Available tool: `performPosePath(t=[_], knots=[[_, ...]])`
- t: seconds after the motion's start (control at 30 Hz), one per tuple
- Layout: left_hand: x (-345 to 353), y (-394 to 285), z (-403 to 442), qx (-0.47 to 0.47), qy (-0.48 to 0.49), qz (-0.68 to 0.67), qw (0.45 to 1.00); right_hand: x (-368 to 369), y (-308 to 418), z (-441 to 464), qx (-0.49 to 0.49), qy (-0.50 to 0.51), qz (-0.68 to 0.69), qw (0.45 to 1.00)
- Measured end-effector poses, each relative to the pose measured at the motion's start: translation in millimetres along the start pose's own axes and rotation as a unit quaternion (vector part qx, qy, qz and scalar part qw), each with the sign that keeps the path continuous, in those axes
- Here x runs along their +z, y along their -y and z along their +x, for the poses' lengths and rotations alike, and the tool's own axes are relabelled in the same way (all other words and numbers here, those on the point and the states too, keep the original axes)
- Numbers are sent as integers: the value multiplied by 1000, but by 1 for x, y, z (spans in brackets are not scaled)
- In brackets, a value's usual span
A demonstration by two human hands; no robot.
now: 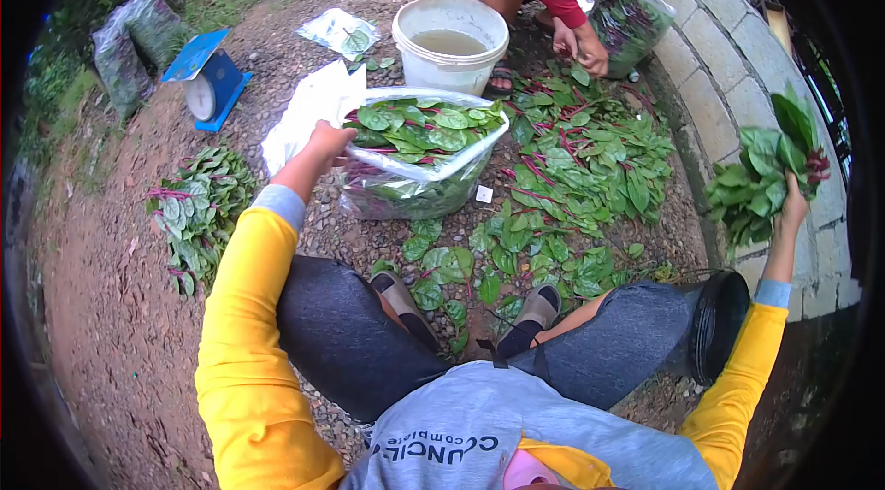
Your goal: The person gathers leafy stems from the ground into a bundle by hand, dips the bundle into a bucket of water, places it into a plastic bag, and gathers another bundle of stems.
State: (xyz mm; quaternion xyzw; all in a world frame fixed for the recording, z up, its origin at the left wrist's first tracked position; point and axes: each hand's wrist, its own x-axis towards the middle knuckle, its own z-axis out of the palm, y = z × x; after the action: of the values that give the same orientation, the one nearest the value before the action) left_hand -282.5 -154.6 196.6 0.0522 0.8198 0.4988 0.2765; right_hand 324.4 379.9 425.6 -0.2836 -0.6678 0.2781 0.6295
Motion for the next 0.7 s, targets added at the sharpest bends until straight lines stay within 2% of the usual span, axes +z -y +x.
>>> performPosePath(t=[0.1, 0.17, 0.23, 0.33, 0.4, 0.5, 0.57, 0.7], knots=[[9, 8, 10, -1, 5, -25, 1000, 122, 28, -8, 45, 69, 130, 988], [10, 1, 0, -16, -1, -28, 999, 208, 52, -29, 38, 121, 178, 976], [7, 1, -5, -24, -11, -24, 999, 284, 71, -55, 87, 158, 203, 962], [0, 8, -4, -30, -4, -69, 997, 386, 103, -105, 46, 231, 203, 950], [-5, 8, -5, -25, 16, -82, 996, 442, 130, -145, -5, 246, 134, 960], [-5, 7, -6, -20, 22, -105, 994, 512, 139, -198, -148, 223, -23, 963], [-5, 7, -5, -20, 39, -127, 991, 534, 167, -244, -135, 247, -113, 953], [-4, 11, 5, -38, 38, -147, 988, 571, 143, -335, -221, 283, -184, 915]])
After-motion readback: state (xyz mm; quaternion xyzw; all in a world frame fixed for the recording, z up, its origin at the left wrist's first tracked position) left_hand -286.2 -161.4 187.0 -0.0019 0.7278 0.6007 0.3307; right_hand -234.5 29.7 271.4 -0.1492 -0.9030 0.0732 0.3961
